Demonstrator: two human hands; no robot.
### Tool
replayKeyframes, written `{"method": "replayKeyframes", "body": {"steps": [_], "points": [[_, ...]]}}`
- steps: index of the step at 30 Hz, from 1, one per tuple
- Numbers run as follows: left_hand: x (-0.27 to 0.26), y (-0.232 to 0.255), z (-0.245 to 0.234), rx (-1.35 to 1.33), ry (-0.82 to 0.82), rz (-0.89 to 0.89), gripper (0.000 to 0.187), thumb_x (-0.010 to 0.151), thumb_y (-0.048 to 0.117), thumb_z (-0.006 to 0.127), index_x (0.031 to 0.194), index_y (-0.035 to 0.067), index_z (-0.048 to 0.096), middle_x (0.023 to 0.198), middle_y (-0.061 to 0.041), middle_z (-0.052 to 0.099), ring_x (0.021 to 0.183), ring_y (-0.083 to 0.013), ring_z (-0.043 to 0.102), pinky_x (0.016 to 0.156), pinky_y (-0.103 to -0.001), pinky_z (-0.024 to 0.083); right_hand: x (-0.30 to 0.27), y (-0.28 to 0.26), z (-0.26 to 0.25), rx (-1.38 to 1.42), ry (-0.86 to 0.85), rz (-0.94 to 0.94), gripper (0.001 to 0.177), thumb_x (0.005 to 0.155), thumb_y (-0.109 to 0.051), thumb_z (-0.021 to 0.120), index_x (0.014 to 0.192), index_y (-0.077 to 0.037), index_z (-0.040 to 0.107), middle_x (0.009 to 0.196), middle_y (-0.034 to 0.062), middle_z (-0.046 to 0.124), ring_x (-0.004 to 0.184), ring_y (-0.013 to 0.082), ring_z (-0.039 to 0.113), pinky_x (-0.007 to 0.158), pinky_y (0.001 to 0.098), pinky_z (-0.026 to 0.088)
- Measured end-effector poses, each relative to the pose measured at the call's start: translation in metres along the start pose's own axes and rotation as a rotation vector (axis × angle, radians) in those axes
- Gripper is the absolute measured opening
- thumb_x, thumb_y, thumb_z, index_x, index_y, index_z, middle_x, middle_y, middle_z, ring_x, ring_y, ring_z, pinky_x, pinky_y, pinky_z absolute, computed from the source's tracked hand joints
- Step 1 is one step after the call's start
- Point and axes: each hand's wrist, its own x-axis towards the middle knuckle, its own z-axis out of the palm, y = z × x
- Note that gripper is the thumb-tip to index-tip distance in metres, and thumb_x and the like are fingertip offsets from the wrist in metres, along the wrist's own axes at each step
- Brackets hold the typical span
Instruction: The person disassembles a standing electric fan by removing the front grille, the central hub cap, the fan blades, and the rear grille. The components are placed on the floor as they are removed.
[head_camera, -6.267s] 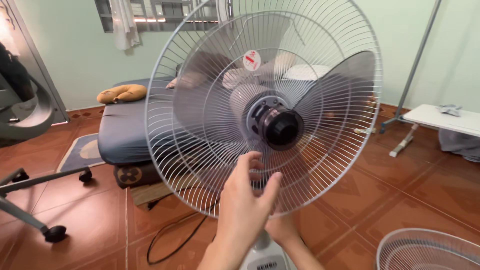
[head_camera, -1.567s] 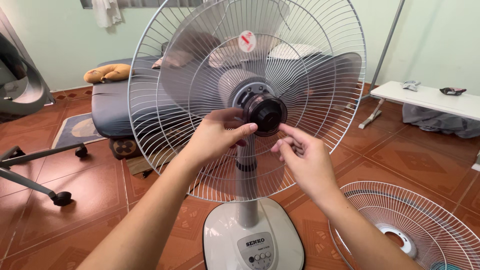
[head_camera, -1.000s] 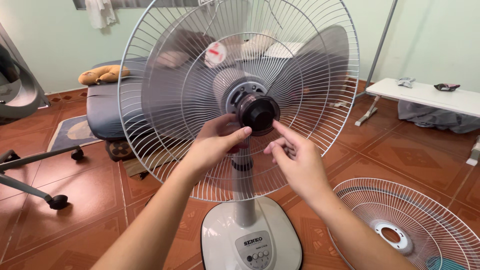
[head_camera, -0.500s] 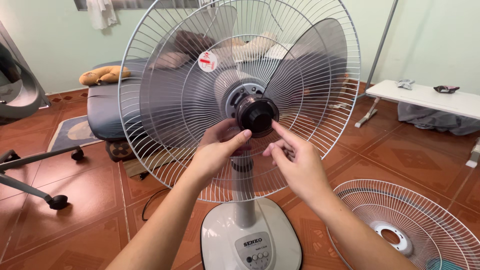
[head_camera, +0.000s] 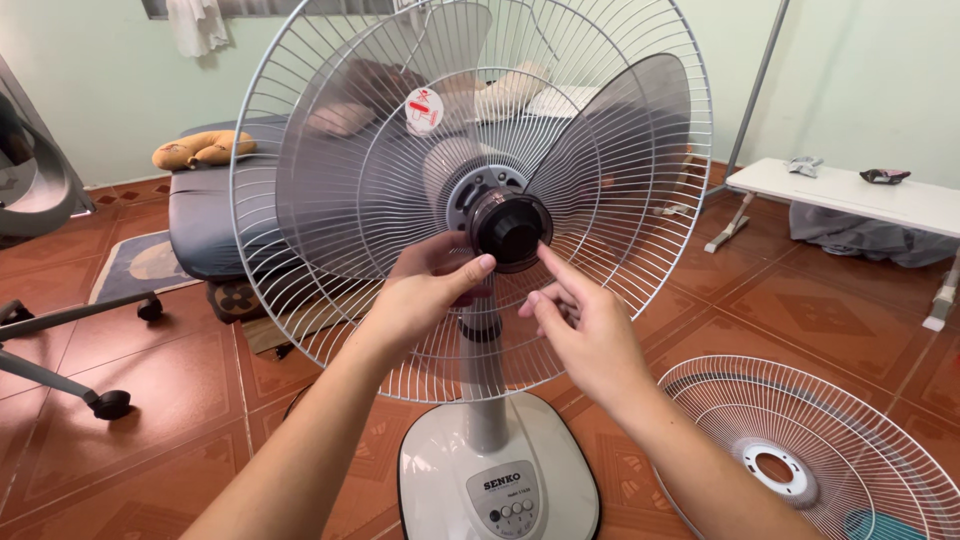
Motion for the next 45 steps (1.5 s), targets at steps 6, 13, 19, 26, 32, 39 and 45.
{"method": "replayKeyframes", "body": {"steps": [6, 13, 19, 26, 32, 39, 45], "points": [[-0.004, 0.011, -0.001, 0.100, 0.013, -0.040, 0.056, 0.087, 0.035, 0.072, 0.134, 0.004, 0.064, 0.111, -0.013, 0.080, 0.094, -0.0173, 0.077, 0.081, -0.031, 0.059, -0.003, -0.002, 0.002, -0.086, -0.004, 0.016, 0.059, 0.094, -0.007, 0.060, 0.152, -0.008, 0.047, 0.084, 0.0031, 0.076, 0.068, 0.0082, 0.067, 0.065, 0.0246, 0.058], [-0.005, 0.012, 0.001, 0.091, 0.022, -0.045, 0.055, 0.087, 0.036, 0.070, 0.132, 0.005, 0.064, 0.114, -0.011, 0.079, 0.095, -0.0183, 0.076, 0.082, -0.032, 0.060, -0.003, -0.006, 0.001, -0.127, -0.009, 0.019, 0.059, 0.093, -0.007, 0.059, 0.151, -0.008, 0.046, 0.084, 0.0023, 0.077, 0.066, 0.0069, 0.067, 0.064, 0.0243, 0.058], [-0.003, -0.002, 0.004, -0.024, 0.006, -0.026, 0.056, 0.088, 0.035, 0.070, 0.133, 0.003, 0.062, 0.118, -0.013, 0.077, 0.099, -0.0204, 0.076, 0.088, -0.034, 0.060, -0.003, -0.007, -0.001, -0.185, 0.009, -0.021, 0.060, 0.092, -0.006, 0.060, 0.150, -0.006, 0.048, 0.084, 0.0025, 0.077, 0.064, 0.0068, 0.065, 0.060, 0.0242, 0.055], [0.003, -0.020, 0.010, -0.110, 0.016, 0.051, 0.056, 0.090, 0.032, 0.070, 0.136, 0.002, 0.058, 0.122, -0.015, 0.075, 0.106, -0.0209, 0.074, 0.092, -0.034, 0.059, 0.001, -0.004, -0.005, -0.245, 0.010, -0.082, 0.060, 0.090, -0.005, 0.062, 0.149, -0.006, 0.049, 0.087, 0.0034, 0.077, 0.065, 0.0079, 0.068, 0.061, 0.0240, 0.056], [0.006, -0.028, 0.012, -0.122, 0.006, 0.088, 0.054, 0.091, 0.030, 0.068, 0.136, 0.001, 0.058, 0.120, -0.015, 0.075, 0.105, -0.0203, 0.074, 0.091, -0.034, 0.059, 0.002, -0.004, -0.007, -0.267, 0.015, -0.110, 0.060, 0.090, -0.004, 0.064, 0.148, -0.006, 0.050, 0.088, 0.0039, 0.077, 0.068, 0.0081, 0.069, 0.062, 0.0238, 0.056], [0.002, -0.021, 0.010, -0.108, 0.024, 0.059, 0.053, 0.091, 0.030, 0.070, 0.134, 0.002, 0.059, 0.122, -0.013, 0.075, 0.102, -0.0211, 0.075, 0.090, -0.034, 0.060, -0.007, 0.003, -0.006, -0.253, 0.049, -0.092, 0.031, 0.092, -0.003, 0.059, 0.123, -0.003, 0.064, 0.080, 0.0033, 0.075, 0.057, 0.0091, 0.062, 0.051, 0.0251, 0.047], [0.000, -0.013, 0.005, -0.074, 0.011, 0.065, 0.053, 0.089, 0.032, 0.070, 0.131, 0.002, 0.062, 0.123, -0.014, 0.075, 0.102, -0.0219, 0.076, 0.089, -0.035, 0.061, -0.074, 0.067, 0.024, -0.198, -0.352, 0.259, 0.012, 0.091, -0.006, 0.059, 0.093, -0.005, 0.072, 0.077, 0.0061, 0.078, 0.071, 0.0112, 0.074, 0.066, 0.0278, 0.058]]}}
